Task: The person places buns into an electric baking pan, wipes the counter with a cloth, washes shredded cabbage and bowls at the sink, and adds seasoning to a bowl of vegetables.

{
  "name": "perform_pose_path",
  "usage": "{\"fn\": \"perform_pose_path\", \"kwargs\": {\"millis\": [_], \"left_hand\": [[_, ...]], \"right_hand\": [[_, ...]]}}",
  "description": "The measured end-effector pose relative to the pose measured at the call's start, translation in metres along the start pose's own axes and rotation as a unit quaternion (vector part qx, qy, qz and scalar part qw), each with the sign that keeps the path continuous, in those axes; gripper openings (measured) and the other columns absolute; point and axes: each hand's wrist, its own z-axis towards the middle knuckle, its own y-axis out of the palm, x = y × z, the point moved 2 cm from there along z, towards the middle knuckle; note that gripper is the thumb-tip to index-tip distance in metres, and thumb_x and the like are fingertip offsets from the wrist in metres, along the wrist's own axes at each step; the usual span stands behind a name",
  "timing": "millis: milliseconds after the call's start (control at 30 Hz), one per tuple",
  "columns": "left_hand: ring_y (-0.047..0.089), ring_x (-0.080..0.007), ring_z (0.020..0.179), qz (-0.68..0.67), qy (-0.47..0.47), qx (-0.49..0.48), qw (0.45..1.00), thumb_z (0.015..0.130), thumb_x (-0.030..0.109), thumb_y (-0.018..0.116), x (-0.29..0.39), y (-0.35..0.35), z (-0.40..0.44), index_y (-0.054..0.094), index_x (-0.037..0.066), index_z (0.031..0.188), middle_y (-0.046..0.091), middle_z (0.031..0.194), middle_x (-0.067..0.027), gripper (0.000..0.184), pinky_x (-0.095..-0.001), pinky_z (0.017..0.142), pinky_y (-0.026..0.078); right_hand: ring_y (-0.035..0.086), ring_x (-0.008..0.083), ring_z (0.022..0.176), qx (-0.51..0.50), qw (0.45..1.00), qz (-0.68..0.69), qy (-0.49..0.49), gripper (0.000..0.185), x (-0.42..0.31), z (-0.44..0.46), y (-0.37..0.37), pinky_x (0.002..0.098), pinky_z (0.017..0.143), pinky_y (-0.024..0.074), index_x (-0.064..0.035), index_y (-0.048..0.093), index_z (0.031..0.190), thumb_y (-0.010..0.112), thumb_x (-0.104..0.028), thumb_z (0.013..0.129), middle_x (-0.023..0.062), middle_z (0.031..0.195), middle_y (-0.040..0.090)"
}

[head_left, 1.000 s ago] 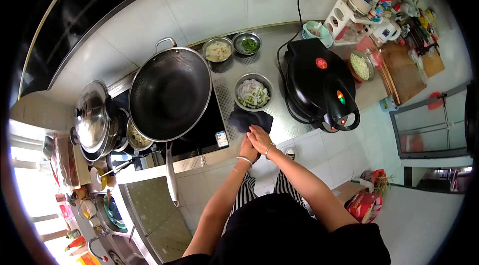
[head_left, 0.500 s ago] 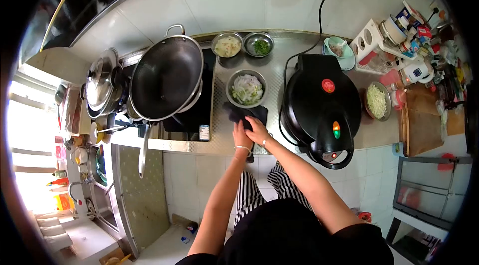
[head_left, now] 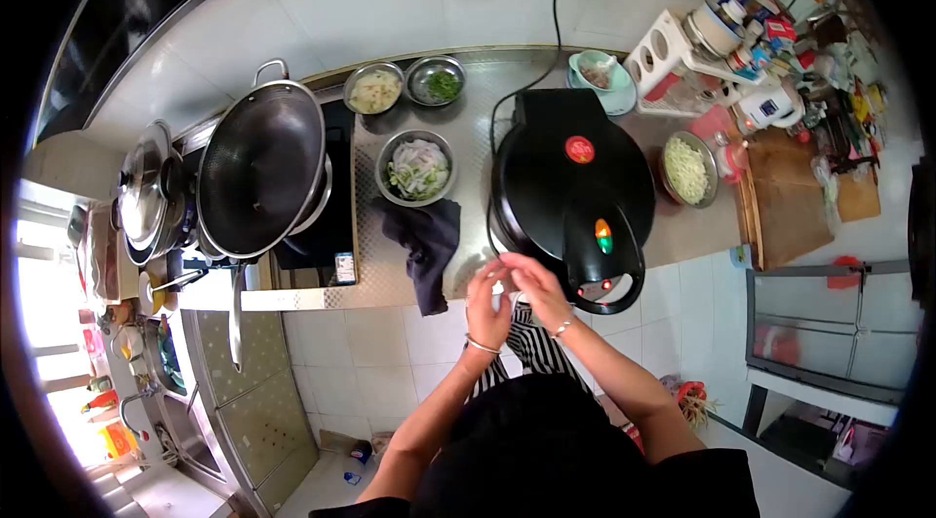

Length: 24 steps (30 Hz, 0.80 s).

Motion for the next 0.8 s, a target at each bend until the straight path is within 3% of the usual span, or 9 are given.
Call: {"fn": "perform_pose_path", "kwargs": {"millis": [133,233,300,433,500,533,600,800], "left_hand": [[0.055,-0.0313,0.102,-0.045,0.103,-0.079,0.991,0.073,-0.002,0.061,0.055,0.036,-0.004,0.059,0.003,0.106,0.059,0.109,-0.0139,0.033,-0.0399,0.09,0.043],[0.058,-0.0249,0.096,0.022,0.216,-0.132,0.967,0.07,0.009,0.07,0.074,0.058,-0.009,0.062,0.005,0.101,0.062,0.101,-0.0084,0.032,-0.0359,0.081,0.044],[0.058,-0.0229,0.094,0.044,0.239,-0.157,0.957,0.067,0.013,0.072,0.08,0.071,-0.013,0.063,0.006,0.098,0.062,0.1,-0.0065,0.033,-0.0344,0.076,0.043],[0.058,-0.0214,0.09,0.101,0.261,-0.135,0.95,0.06,0.021,0.076,0.085,0.106,-0.023,0.063,0.007,0.092,0.062,0.093,-0.0045,0.037,-0.035,0.075,0.042],[0.058,-0.0212,0.091,0.143,0.252,-0.148,0.946,0.065,0.018,0.071,0.082,0.12,-0.032,0.062,0.007,0.09,0.062,0.096,-0.0049,0.029,-0.0355,0.077,0.042],[0.058,-0.02,0.091,0.172,0.267,-0.131,0.939,0.065,0.017,0.07,0.082,0.126,-0.036,0.062,0.008,0.087,0.062,0.094,-0.0038,0.025,-0.0354,0.078,0.042],[0.058,-0.0169,0.09,0.23,0.298,-0.084,0.923,0.066,0.013,0.066,0.083,0.135,-0.037,0.06,0.011,0.081,0.063,0.089,-0.0008,0.017,-0.0353,0.081,0.041],[0.057,-0.0169,0.079,0.269,0.292,-0.064,0.916,0.062,0.012,0.066,0.096,0.136,-0.04,0.062,0.011,0.087,0.061,0.082,-0.0003,0.025,-0.0359,0.08,0.041]], "right_hand": [[0.053,0.0178,0.11,0.059,0.997,0.003,-0.053,0.029,-0.044,-0.038,-0.05,0.0298,0.1,0.0372,0.0052,0.052,0.117,0.043,-0.013,0.096,0.0129,0.116,0.057],[0.058,0.0169,0.1,0.087,0.991,-0.083,-0.059,0.027,-0.052,-0.057,-0.08,0.0286,0.09,0.0442,0.0033,0.056,0.111,0.043,-0.016,0.096,0.011,0.107,0.062],[0.06,0.0164,0.095,0.068,0.977,-0.172,-0.102,0.026,-0.052,-0.065,-0.096,0.0285,0.085,0.0464,0.0019,0.059,0.107,0.045,-0.016,0.095,0.0108,0.102,0.065],[0.063,0.0212,0.09,0.034,0.968,-0.221,-0.112,0.022,-0.051,-0.075,-0.127,0.0297,0.081,0.0481,0.0012,0.06,0.103,0.047,-0.013,0.093,0.0124,0.098,0.065],[0.063,0.0254,0.085,0.006,0.925,-0.333,-0.18,0.019,-0.056,-0.077,-0.14,0.0319,0.077,0.0493,-0.0007,0.06,0.102,0.052,-0.012,0.089,0.0122,0.095,0.065],[0.063,0.0254,0.085,-0.003,0.927,-0.328,-0.183,0.019,-0.057,-0.079,-0.148,0.0319,0.077,0.0493,-0.0007,0.06,0.102,0.052,-0.012,0.089,0.0122,0.095,0.065],[0.062,0.0286,0.08,-0.056,0.841,-0.466,-0.267,0.019,-0.062,-0.079,-0.162,0.0342,0.073,0.0498,-0.0034,0.06,0.101,0.056,-0.013,0.086,0.0112,0.092,0.065],[0.06,0.027,0.09,-0.195,0.782,-0.488,-0.336,0.038,-0.078,-0.081,-0.186,0.0399,0.078,0.0464,-0.0037,0.057,0.11,0.065,-0.022,0.077,0.011,0.101,0.063]]}}
